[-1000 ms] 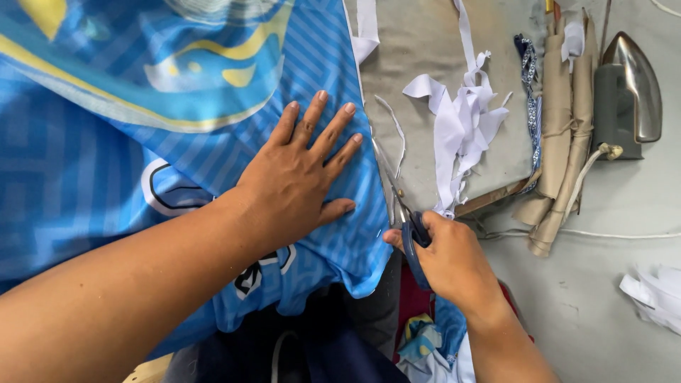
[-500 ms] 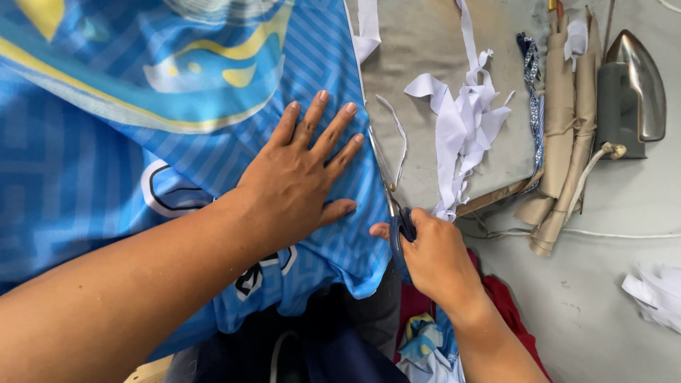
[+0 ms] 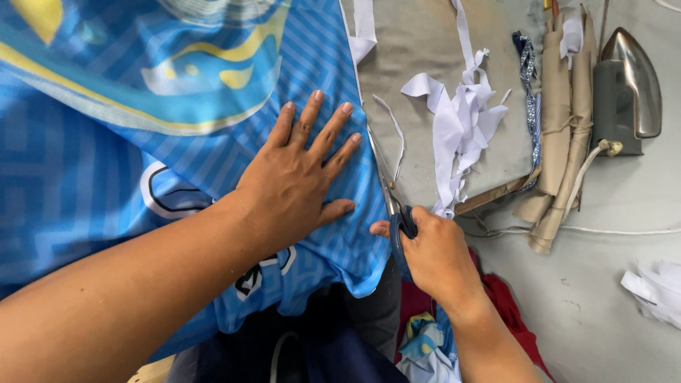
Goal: The person uses shears to trim the edge of a blue patterned fabric laid on a worktable. They hold the fabric steady with one hand while cutting along the edge with the other, removing narrow strips of material.
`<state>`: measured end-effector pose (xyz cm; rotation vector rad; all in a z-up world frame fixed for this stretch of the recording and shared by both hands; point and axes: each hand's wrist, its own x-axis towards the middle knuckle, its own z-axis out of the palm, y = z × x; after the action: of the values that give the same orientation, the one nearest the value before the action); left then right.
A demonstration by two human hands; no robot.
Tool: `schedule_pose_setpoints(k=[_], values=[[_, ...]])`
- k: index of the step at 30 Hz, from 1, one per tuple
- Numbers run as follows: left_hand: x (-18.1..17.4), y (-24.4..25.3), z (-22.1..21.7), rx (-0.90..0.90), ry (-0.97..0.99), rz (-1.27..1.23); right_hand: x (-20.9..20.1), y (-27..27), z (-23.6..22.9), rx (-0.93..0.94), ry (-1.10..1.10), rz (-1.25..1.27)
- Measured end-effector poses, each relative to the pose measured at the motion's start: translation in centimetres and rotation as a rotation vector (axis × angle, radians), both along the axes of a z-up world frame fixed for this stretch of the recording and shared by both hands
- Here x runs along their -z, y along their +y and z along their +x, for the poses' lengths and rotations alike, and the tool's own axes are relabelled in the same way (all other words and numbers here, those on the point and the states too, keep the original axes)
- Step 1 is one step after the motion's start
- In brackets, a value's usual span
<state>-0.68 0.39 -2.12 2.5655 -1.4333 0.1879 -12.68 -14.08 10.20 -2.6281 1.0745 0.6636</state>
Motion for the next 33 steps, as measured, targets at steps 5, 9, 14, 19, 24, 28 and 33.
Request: schedule_pose_setpoints(k=[5, 9, 14, 19, 24, 28, 33], values=[[-0.2, 0.1, -0.1, -0.016, -0.022, 0.009, 0.5, -0.7, -0.6, -0.047, -0.094, 0.06], [-0.1, 0.0, -0.1, -0.017, -0.013, 0.015, 1.2, -1.2, -1.1, -0.087, -0.13, 0.058], [0.1, -0.1, 0.1, 0.011, 0.041, -0.017, -0.8, 0.3, 0.6, 0.048, 0.037, -0.01], [-0.2, 0.0, 0.2, 0.017, 0.045, -0.014, -1.8, 1.0, 1.5, 0.106, 0.07, -0.003], [-0.6, 0.2, 0.2, 0.017, 0.034, -0.014, -2.1, 0.9, 1.4, 0.171, 0.099, 0.003], [-0.5, 0.2, 0.4, 0.041, 0.03, -0.028, -2.0, 0.5, 1.1, 0.207, 0.053, 0.047], [-1.6, 0.4, 1.1, 0.079, 0.059, -0.051, -2.1, -0.4, 0.3, 0.217, 0.011, 0.082]])
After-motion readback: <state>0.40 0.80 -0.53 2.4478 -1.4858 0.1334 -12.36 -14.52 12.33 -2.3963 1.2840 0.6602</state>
